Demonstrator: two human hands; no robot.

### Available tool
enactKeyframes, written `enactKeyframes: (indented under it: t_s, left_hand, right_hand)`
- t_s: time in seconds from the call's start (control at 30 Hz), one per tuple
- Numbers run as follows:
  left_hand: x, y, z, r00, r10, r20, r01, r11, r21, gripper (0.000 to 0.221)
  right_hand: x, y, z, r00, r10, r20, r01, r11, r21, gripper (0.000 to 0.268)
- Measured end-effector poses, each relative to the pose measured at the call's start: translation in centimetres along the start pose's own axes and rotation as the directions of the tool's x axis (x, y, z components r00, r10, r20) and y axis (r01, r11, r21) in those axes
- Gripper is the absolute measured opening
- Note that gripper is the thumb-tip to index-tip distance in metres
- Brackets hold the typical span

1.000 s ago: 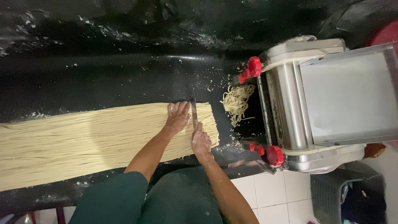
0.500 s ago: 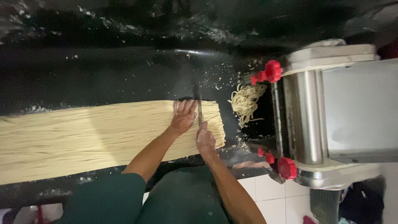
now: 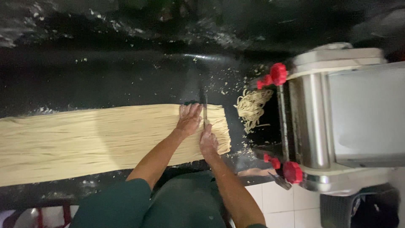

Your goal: Cutting a long sheet of noodles into smaller portions using a knife

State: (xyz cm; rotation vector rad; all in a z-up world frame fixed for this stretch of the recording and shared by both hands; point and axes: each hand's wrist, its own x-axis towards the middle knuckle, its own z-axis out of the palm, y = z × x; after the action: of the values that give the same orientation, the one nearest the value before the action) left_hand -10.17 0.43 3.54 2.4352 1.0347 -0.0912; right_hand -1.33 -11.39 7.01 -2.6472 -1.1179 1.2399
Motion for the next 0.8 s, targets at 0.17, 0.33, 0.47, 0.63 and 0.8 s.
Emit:
enactKeyframes:
  t_s: [0.17, 0.33, 0.47, 0.63, 0.8]
  left_hand:
    - [-0.1, 1.3, -2.8, 0.966, -0.120, 0.228, 0.149, 0.982, -0.115, 0.065]
    - [-0.5, 0.0, 0.4, 0.995, -0.065, 0.079, 0.065, 0.998, 0.012, 0.059]
    - [0.7, -1.5, 3.1, 0.999, -0.041, 0.004, 0.041, 0.995, 0.095, 0.054]
    - [0.8, -1.1, 2.3, 0.998, -0.061, 0.035, 0.061, 0.998, 0.015, 0.053]
    - [-4.7, 2.1, -1.7, 0.984, -0.053, -0.170, 0.060, 0.998, 0.037, 0.064]
  right_hand:
    - [0.0, 0.8, -1.9, 0.998, -0.064, 0.021, 0.063, 0.997, 0.048, 0.050]
    - [-5.0, 1.9, -1.1, 0.997, -0.062, 0.054, 0.063, 0.998, -0.023, 0.058]
    - [-6.3, 1.4, -0.6, 0.995, -0.097, 0.027, 0.098, 0.995, -0.004, 0.046]
    - [-7.7, 0.0, -1.0, 0.991, -0.135, -0.011, 0.135, 0.982, 0.131, 0.040]
    - [-6.5, -0.2, -2.3, 0.997, -0.063, 0.032, 0.062, 0.997, 0.042, 0.045]
